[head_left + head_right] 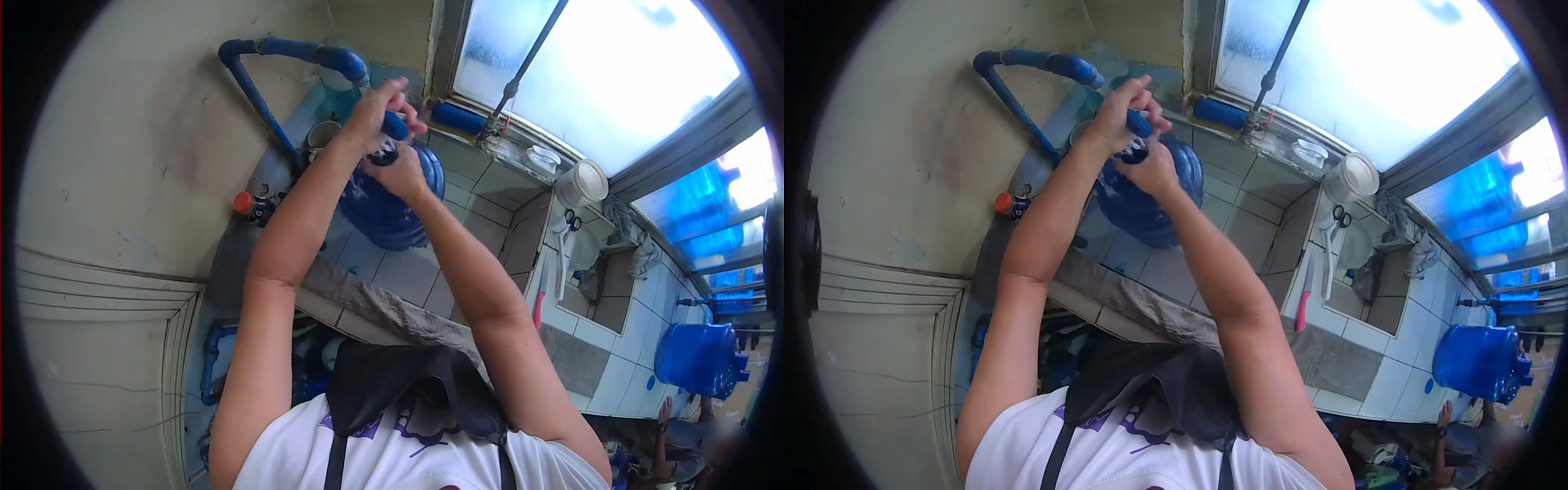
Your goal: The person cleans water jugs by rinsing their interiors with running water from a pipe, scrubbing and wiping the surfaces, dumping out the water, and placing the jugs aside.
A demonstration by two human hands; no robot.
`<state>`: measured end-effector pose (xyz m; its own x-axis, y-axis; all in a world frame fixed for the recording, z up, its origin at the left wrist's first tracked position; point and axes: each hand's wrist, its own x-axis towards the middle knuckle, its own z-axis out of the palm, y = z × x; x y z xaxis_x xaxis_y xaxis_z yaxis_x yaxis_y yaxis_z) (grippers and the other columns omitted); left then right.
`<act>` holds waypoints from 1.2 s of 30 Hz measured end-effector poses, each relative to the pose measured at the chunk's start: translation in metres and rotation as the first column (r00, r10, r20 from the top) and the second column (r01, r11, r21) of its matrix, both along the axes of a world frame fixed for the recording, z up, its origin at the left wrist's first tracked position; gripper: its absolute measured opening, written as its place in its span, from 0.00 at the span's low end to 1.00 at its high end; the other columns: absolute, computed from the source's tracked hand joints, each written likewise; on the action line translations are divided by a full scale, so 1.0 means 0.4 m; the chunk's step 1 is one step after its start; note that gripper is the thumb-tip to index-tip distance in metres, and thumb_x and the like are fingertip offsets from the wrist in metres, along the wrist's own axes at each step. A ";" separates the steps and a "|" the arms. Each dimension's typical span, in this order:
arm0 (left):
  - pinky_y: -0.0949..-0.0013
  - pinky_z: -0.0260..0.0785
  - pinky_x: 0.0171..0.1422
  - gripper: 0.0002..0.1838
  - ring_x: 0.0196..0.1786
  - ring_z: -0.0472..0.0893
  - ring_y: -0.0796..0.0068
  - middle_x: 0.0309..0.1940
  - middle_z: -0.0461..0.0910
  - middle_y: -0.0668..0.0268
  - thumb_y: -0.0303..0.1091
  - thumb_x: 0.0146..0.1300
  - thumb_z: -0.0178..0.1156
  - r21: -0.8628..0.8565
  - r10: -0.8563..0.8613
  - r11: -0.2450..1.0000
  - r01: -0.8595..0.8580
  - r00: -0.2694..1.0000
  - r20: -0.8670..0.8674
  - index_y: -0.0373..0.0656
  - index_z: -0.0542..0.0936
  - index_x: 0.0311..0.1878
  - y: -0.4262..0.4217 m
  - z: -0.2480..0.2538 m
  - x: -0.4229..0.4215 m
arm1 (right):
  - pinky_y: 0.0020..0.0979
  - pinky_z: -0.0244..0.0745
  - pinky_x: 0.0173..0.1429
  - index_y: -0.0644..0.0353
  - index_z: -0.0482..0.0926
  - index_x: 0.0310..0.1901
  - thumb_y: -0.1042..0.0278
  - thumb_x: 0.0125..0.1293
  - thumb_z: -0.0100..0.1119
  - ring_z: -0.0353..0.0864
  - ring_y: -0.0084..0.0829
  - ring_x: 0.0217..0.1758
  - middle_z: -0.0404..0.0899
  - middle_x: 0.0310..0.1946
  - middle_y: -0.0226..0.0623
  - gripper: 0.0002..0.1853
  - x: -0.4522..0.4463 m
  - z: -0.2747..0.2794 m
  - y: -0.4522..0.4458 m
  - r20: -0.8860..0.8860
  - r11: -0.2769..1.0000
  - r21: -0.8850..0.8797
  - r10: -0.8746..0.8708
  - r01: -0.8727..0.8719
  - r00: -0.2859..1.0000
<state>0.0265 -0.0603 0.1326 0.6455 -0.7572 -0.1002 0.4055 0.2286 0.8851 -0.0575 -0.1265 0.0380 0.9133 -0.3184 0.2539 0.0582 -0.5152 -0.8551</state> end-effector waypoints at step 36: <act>0.76 0.70 0.37 0.22 0.38 0.79 0.82 0.39 0.82 0.70 0.46 0.57 0.73 0.414 -0.072 0.903 -0.114 0.910 0.409 0.43 0.81 0.48 0.038 -0.119 0.010 | 0.46 0.75 0.53 0.59 0.71 0.53 0.56 0.55 0.69 0.80 0.54 0.51 0.82 0.44 0.53 0.27 -0.043 0.058 -0.093 0.078 0.985 -0.113 -0.119 0.128 0.990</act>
